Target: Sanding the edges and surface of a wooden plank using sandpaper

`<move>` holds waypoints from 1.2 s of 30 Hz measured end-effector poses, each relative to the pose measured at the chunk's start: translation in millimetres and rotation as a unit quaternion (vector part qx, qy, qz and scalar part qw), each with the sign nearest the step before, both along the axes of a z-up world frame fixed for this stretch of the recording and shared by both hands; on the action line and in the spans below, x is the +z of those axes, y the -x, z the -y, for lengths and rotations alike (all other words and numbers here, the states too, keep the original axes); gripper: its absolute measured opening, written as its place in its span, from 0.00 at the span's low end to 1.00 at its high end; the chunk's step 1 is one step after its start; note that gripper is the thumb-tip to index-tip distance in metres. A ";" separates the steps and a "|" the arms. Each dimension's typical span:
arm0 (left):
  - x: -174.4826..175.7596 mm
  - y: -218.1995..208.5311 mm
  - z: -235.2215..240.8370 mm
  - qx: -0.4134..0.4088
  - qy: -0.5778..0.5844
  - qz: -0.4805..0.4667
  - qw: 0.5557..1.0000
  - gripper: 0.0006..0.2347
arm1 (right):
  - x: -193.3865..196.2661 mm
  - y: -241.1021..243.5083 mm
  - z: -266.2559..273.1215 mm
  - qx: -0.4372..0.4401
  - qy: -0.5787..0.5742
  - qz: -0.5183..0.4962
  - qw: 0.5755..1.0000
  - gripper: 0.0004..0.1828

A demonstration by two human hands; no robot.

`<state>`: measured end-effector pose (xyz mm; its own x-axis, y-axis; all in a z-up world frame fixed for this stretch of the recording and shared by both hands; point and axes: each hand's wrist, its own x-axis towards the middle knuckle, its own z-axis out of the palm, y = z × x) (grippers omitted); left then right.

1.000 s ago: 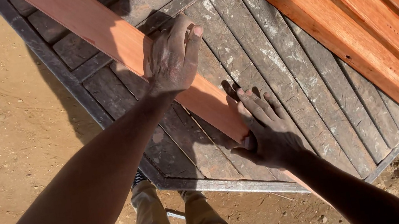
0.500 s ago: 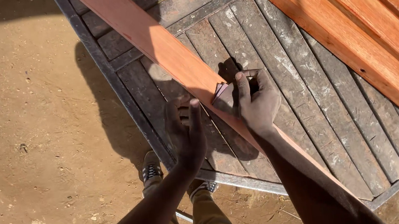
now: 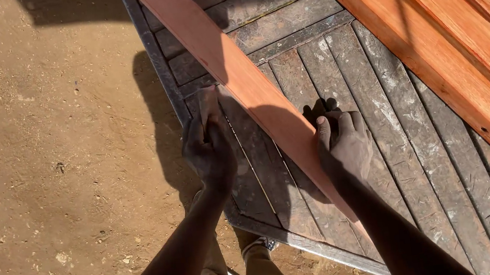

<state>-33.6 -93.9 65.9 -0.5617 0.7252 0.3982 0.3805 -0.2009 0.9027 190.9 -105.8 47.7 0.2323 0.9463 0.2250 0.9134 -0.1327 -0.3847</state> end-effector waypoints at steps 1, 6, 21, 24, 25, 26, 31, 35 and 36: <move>5.6 2.8 -9.3 0.003 0.033 0.002 0.999 0.08 | 6.9 6.3 -6.0 -0.011 0.045 -0.007 0.999 0.19; 13.0 -16.1 -13.1 -0.016 0.164 -0.011 0.986 0.16 | 31.8 18.1 -9.7 -0.053 0.173 -0.061 0.982 0.26; -72.6 -78.9 -35.7 0.109 0.272 0.109 0.950 0.22 | 31.1 19.3 -22.0 -0.097 0.288 -0.095 0.948 0.17; -76.9 -82.7 -44.0 0.130 0.268 0.073 0.952 0.20 | 25.0 13.1 -19.3 -0.104 0.314 -0.087 0.940 0.18; -79.4 -84.2 -44.2 0.140 0.268 0.044 0.952 0.19 | 26.8 12.9 -18.5 -0.108 0.319 -0.088 0.937 0.19; -82.3 -84.4 -50.3 0.152 0.263 0.015 0.953 0.17 | 27.7 13.6 -22.9 -0.109 0.319 -0.090 0.937 0.19; -108.6 -31.7 -125.8 0.188 0.253 0.002 0.949 0.16 | 12.8 7.9 -24.5 -0.081 0.295 -0.069 0.950 0.20; -34.5 -25.8 -102.8 0.122 0.224 0.205 0.945 0.12 | 13.7 7.8 -19.7 -0.063 0.295 -0.064 0.951 0.19; -43.6 -35.0 -92.8 0.122 0.223 0.205 0.945 0.12 | 16.3 7.1 -22.5 -0.062 0.293 -0.065 0.952 0.19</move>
<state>1.4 -1.1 22.3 -0.7751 0.5983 -0.2031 -0.0330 0.2826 0.9587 183.7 -83.3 64.0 0.3409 0.8635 -0.3717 0.8262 -0.4638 -0.3197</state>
